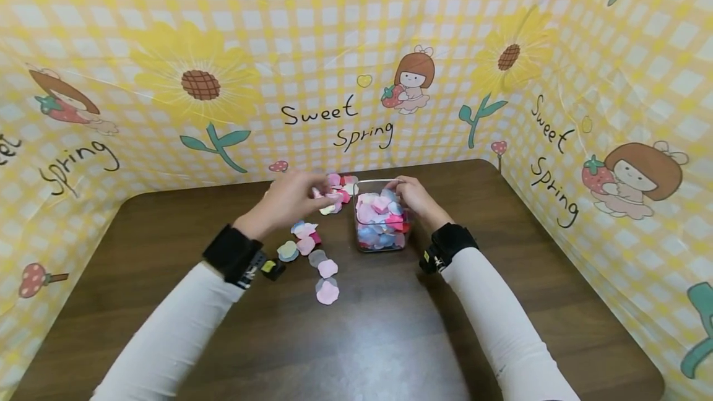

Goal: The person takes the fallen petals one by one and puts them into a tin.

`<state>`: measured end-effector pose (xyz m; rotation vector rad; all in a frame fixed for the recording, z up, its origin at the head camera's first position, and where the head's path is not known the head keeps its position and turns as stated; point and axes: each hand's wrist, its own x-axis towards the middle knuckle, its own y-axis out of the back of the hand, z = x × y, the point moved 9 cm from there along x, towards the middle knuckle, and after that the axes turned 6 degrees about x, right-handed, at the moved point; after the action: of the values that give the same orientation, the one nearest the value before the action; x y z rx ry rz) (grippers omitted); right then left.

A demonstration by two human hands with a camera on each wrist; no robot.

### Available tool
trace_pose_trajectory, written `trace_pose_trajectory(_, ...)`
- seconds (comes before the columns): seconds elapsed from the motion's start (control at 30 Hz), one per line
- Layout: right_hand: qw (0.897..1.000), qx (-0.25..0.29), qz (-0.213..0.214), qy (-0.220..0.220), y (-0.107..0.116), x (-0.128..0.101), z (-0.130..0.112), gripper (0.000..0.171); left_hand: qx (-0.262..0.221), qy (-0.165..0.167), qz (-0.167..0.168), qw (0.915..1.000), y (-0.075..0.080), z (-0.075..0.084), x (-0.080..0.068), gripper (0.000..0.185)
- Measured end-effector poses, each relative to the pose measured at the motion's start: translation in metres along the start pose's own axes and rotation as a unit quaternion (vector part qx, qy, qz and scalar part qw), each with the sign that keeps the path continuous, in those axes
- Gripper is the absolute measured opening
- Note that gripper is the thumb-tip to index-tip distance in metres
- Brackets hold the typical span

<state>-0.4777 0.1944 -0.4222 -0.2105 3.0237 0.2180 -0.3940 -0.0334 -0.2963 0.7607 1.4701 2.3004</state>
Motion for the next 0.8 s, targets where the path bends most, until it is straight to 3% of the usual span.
trace_pose_trajectory(0.13,1.000,-0.001,-0.007,0.002,0.001,0.001,0.001,0.041,0.019,-0.022,0.017,0.9994,-0.018,0.030,0.030,0.012)
trace_pose_trajectory(0.23,1.000,0.003,-0.007,0.003,0.002,0.003,0.002,0.041,0.023,-0.015,0.019,0.9994,-0.034,0.034,0.047,0.013)
trace_pose_trajectory(0.33,1.000,-0.002,-0.010,0.004,0.000,0.004,0.002,0.040,0.017,-0.001,0.010,0.9998,-0.039,0.027,0.048,0.021)
trace_pose_trajectory(0.5,1.000,-0.005,-0.005,0.003,-0.003,0.004,-0.001,0.039,0.024,0.025,0.006,0.9994,-0.023,-0.002,0.027,0.032)
trace_pose_trajectory(0.63,1.000,-0.005,-0.003,0.004,-0.001,0.002,-0.002,0.040,0.052,0.048,0.009,0.9975,-0.009,-0.035,-0.001,0.035)
trace_pose_trajectory(0.8,1.000,-0.007,-0.009,-0.001,0.001,0.001,-0.001,0.041,0.032,0.077,-0.045,0.9955,-0.022,-0.081,-0.047,0.028)
